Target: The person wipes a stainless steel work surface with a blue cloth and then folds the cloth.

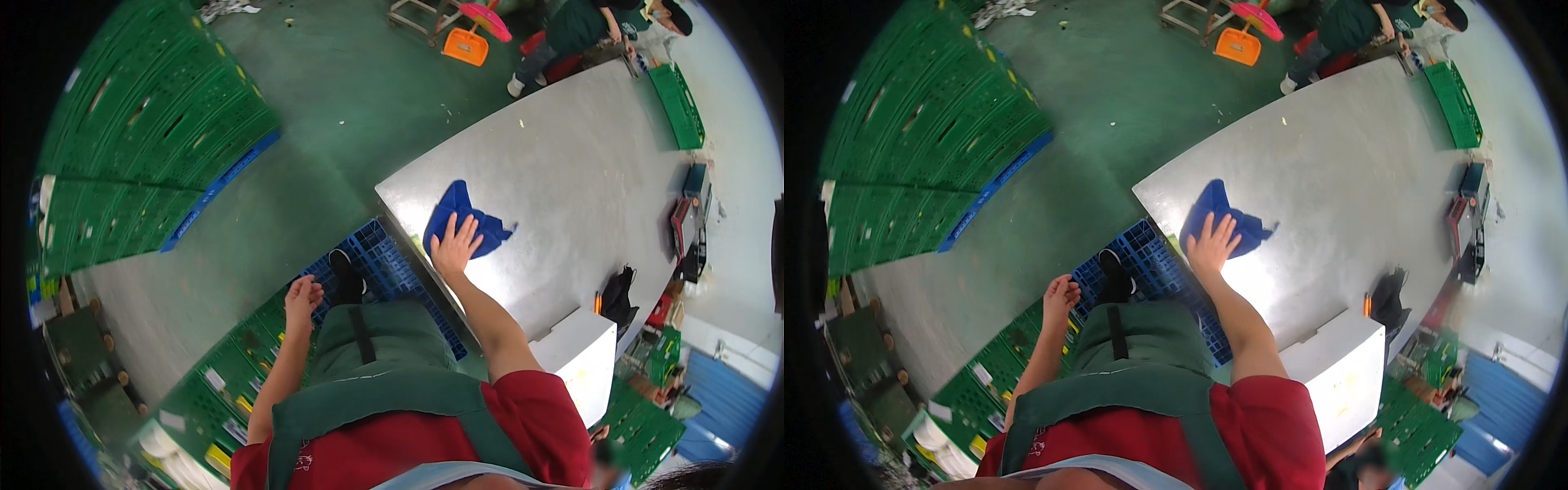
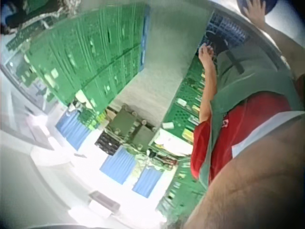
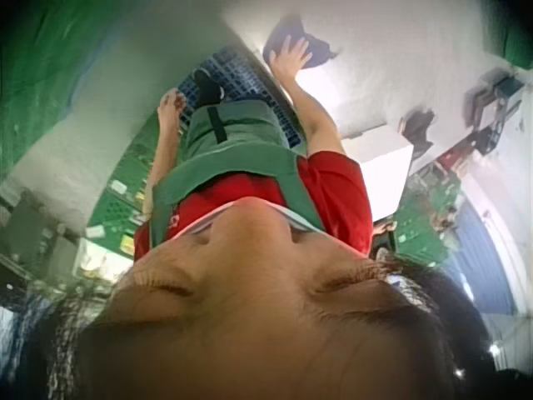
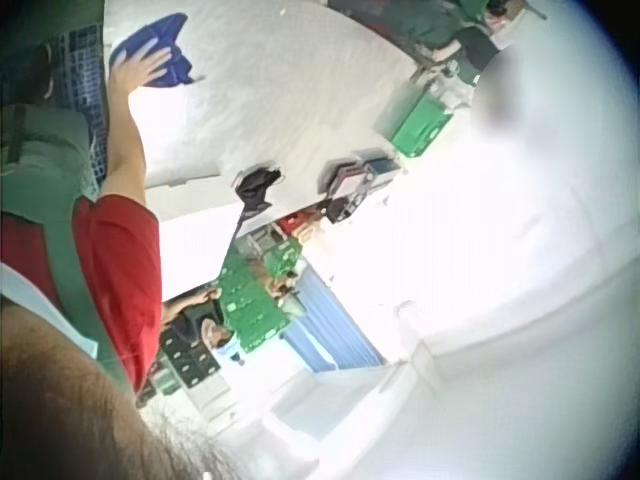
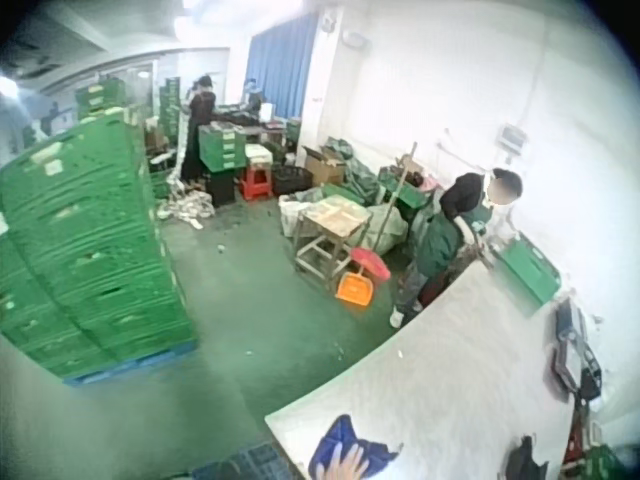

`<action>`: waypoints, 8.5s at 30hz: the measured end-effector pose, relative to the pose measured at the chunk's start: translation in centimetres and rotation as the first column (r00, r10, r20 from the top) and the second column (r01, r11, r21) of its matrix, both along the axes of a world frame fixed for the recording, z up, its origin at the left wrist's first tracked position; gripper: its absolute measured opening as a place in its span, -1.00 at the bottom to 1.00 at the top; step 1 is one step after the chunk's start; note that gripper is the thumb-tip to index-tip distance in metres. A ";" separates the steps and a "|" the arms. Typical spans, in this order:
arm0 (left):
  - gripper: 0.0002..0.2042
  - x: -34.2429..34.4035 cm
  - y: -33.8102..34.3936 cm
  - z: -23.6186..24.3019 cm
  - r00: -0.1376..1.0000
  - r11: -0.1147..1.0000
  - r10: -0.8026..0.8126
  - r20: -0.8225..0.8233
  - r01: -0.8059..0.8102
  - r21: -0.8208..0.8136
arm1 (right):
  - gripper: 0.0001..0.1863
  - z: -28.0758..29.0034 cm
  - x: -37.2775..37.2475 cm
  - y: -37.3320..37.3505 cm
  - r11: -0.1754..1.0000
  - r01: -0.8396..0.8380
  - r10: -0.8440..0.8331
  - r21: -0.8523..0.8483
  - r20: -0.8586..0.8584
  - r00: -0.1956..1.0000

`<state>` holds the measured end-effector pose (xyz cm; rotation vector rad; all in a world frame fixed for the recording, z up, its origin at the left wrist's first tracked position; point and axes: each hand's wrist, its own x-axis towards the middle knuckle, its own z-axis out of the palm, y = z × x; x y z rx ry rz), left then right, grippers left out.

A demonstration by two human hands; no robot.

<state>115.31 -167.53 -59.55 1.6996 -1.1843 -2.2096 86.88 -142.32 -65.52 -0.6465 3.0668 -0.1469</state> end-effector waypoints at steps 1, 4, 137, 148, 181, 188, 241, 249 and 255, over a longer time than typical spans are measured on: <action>-0.78 -1.0 -2.2 0.1 1.000 1.000 -0.012 -0.007 0.011 -0.013 | -0.11 -0.3 -1.0 -2.0 1.000 0.012 -0.013 -0.019 -0.022 1.000; -0.78 -3.0 -7.7 -0.1 0.995 0.998 -0.059 0.074 0.060 -0.010 | -0.13 -0.3 -4.0 -7.8 0.996 0.069 -0.070 -0.055 -0.025 0.997; -0.14 -58.8 35.9 -7.2 -0.639 0.212 0.612 0.467 -0.436 -0.874 | -0.52 -0.1 -17.6 -2.0 -0.428 0.881 -0.892 -0.202 -0.059 -0.447; -0.17 -78.6 21.8 -8.1 -0.612 -0.091 0.298 0.733 -0.782 -0.616 | -0.55 -2.6 -29.5 -6.9 0.144 0.904 -0.987 -0.402 0.014 0.163; -0.20 -65.1 31.8 -7.0 -0.468 0.094 0.578 0.668 -0.776 -0.624 | -0.46 -0.8 -15.5 -2.2 -0.040 0.957 -0.995 -0.288 0.099 -0.011; -0.36 -50.8 55.0 -9.1 -0.786 0.234 0.135 0.603 -0.566 -0.790 | -0.55 -2.1 -5.7 22.1 -0.212 0.946 -0.935 -0.244 -0.229 -0.269; -0.30 -80.6 11.1 -5.7 -0.830 -0.271 0.077 0.552 -0.551 -0.790 | -0.41 1.2 -31.4 -12.2 0.336 0.914 -0.918 -0.229 0.135 0.372; -0.26 -98.2 14.0 -6.7 -0.824 -0.315 -0.166 0.542 -0.476 -0.821 | -0.24 0.2 -50.3 -6.6 0.478 0.869 -0.835 -0.125 0.242 0.494; -0.27 -115.5 19.0 -8.2 -0.837 -0.286 -0.219 0.501 -0.436 -0.853 | -0.26 0.5 -68.5 -2.1 0.458 0.882 -0.860 -0.109 0.198 0.471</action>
